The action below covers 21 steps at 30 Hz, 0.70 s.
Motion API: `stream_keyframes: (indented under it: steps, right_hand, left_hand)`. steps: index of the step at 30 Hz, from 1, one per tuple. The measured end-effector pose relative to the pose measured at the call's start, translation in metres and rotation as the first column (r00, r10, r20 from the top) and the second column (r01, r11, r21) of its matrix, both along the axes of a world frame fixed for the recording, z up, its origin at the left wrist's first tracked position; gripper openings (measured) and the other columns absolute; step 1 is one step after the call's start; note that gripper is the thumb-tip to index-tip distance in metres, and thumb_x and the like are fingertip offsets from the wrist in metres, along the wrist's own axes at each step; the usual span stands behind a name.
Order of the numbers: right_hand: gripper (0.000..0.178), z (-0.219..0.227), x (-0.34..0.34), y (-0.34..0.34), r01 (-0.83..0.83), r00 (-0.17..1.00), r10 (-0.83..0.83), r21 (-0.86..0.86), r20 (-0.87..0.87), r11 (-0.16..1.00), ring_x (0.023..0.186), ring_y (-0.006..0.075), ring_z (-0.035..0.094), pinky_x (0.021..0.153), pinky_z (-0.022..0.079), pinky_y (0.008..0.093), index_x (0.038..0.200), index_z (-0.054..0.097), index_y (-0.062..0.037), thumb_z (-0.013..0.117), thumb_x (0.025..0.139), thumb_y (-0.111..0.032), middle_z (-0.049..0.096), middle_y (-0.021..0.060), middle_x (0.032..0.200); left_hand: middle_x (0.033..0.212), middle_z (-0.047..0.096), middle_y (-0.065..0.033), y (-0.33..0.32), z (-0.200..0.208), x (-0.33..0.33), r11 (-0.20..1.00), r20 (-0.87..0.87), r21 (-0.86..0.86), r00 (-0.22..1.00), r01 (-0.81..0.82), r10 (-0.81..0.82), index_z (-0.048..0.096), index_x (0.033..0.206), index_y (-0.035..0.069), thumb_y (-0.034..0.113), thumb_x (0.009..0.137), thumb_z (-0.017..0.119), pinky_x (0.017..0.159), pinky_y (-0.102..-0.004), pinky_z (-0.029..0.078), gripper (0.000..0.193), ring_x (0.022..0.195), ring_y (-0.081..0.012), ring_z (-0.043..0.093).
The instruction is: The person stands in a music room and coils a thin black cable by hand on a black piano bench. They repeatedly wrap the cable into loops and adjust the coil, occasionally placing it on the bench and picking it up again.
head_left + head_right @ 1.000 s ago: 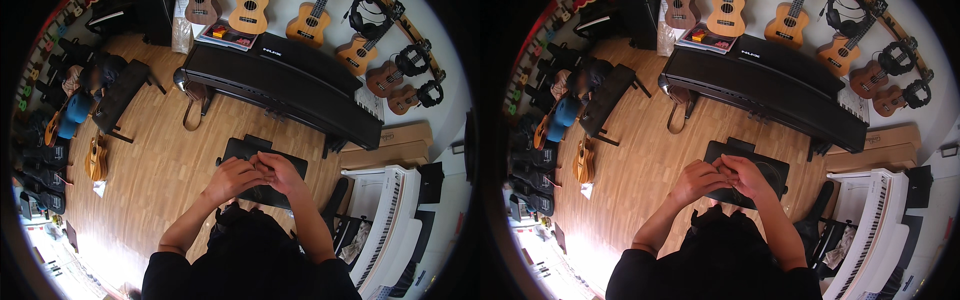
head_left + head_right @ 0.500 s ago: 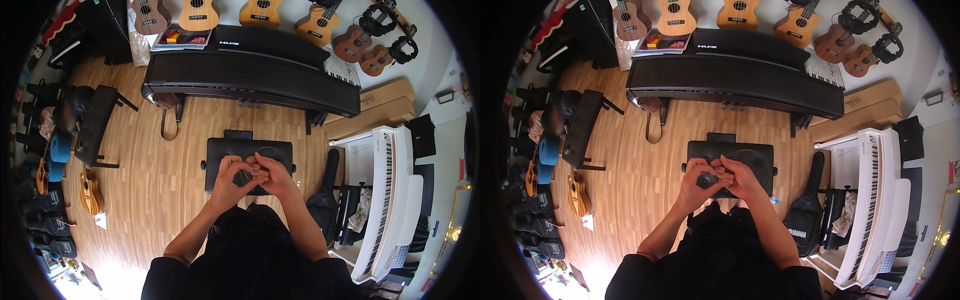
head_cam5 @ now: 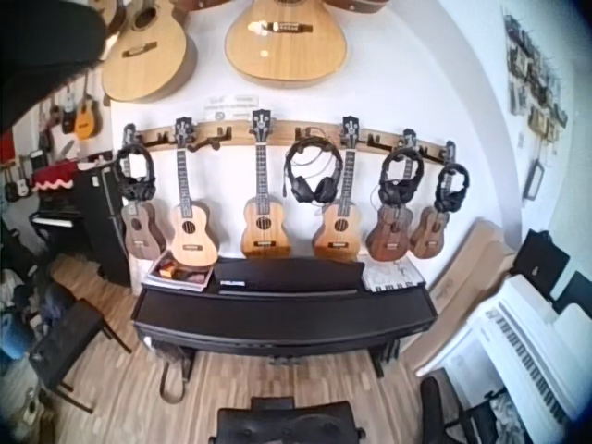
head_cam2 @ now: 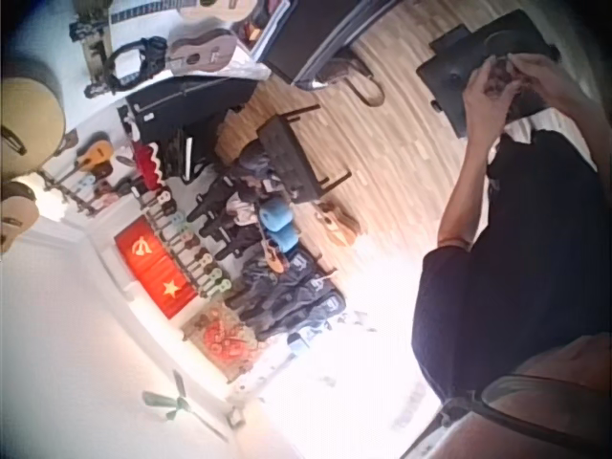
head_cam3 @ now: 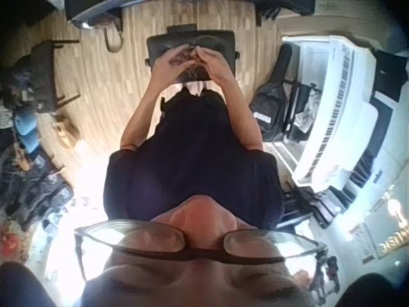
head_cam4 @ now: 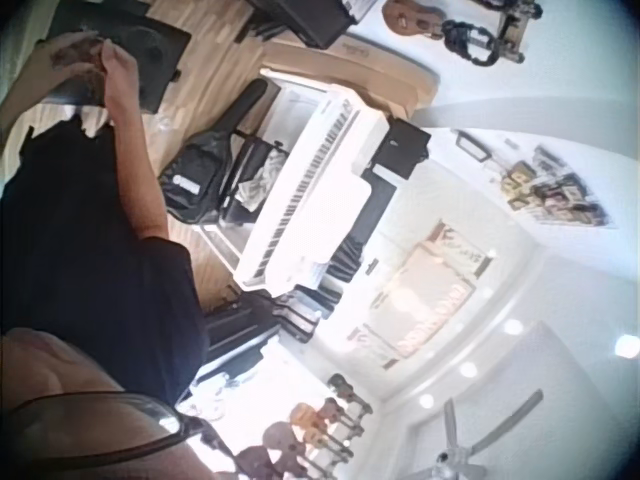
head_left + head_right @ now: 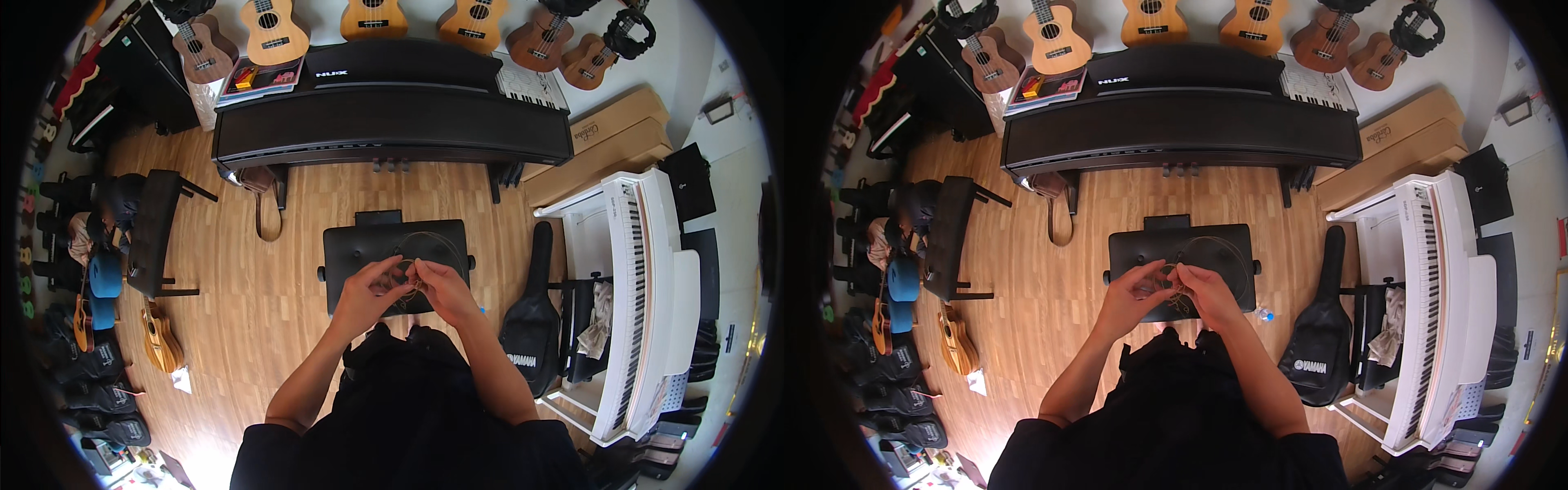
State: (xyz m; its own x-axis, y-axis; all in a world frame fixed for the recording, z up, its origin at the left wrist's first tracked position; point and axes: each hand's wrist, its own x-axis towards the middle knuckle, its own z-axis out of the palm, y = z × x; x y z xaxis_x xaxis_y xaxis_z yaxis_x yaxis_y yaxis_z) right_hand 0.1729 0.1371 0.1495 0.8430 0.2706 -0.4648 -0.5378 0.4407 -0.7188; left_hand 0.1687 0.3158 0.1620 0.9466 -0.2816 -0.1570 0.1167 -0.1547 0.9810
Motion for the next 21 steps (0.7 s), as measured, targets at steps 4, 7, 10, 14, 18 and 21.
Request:
stream_keyframes:
  steps: [4,7,10,14,18,21]
  right_hand:
    - [0.03,-0.009,-0.004,-0.04,-0.105,0.989,0.13,-0.268,0.075,0.958,0.068,0.0074,0.05,0.065,0.041,0.0231,0.096,0.066,-0.0006,0.053,0.099,-0.028,0.056,-0.0013,0.077]
    - [0.031,-0.006,-0.008,-0.069,-0.114,0.993,0.116,-0.076,0.019,0.991,0.065,0.0076,0.052,0.06,0.042,0.0217,0.096,0.067,0.0009,0.056,0.097,-0.028,0.058,-0.0004,0.079]
    - [0.03,-0.002,-0.014,-0.089,-0.063,0.997,0.065,-0.053,0.049,0.997,0.062,0.0082,0.051,0.058,0.043,0.0218,0.099,0.066,0.001,0.055,0.098,-0.026,0.056,-0.0007,0.076]
    - [0.028,-0.007,-0.018,-0.114,-0.026,0.999,0.025,0.014,0.041,1.0,0.063,0.0092,0.053,0.059,0.045,0.0224,0.105,0.065,0.0009,0.053,0.099,-0.024,0.054,-0.0005,0.074]
    - [0.026,-0.013,-0.021,-0.13,-0.014,1.0,0.012,0.09,0.02,0.996,0.064,0.0092,0.055,0.06,0.047,0.0227,0.108,0.064,0.0011,0.055,0.098,-0.021,0.057,0.0001,0.079]
    - [0.026,-0.018,-0.021,-0.132,0.015,1.0,-0.012,0.129,-0.02,0.992,0.065,0.0093,0.056,0.06,0.049,0.0218,0.111,0.063,0.001,0.056,0.097,-0.019,0.057,0.0003,0.078]
  left_hand:
    - [0.113,0.059,-0.0105,-0.034,0.005,-0.004,0.998,0.06,0.065,0.998,0.01,-0.014,0.053,0.131,0.002,0.006,0.08,0.075,0.075,-0.0264,0.057,0.056,0.095,-0.0154,0.065]
    - [0.121,0.057,-0.0122,-0.06,0.011,-0.008,0.973,0.18,0.219,0.978,0.067,-0.108,0.048,0.136,0.004,0.012,0.081,0.075,0.077,-0.0282,0.056,0.062,0.093,-0.0177,0.065]
    - [0.131,0.051,-0.0155,-0.086,0.008,-0.015,0.938,0.29,0.346,0.946,0.036,-0.143,0.041,0.14,0.004,0.015,0.084,0.072,0.082,-0.033,0.055,0.065,0.103,-0.0242,0.064]
    - [0.141,0.043,-0.0169,-0.114,0.01,-0.021,0.886,0.385,0.464,0.896,0.019,-0.221,0.037,0.142,0.003,0.015,0.087,0.067,0.087,-0.0377,0.054,0.064,0.112,-0.0294,0.06]
    - [0.143,0.042,-0.018,-0.128,-0.006,-0.024,0.888,0.42,0.459,0.888,-0.032,-0.185,0.04,0.14,0.002,0.012,0.088,0.065,0.087,-0.0381,0.054,0.058,0.112,-0.0297,0.06]
    - [0.138,0.046,-0.0188,-0.136,-0.011,-0.028,0.945,0.336,0.317,0.941,-0.077,-0.036,0.043,0.137,0.002,0.007,0.088,0.064,0.085,-0.0364,0.055,0.054,0.106,-0.0273,0.064]
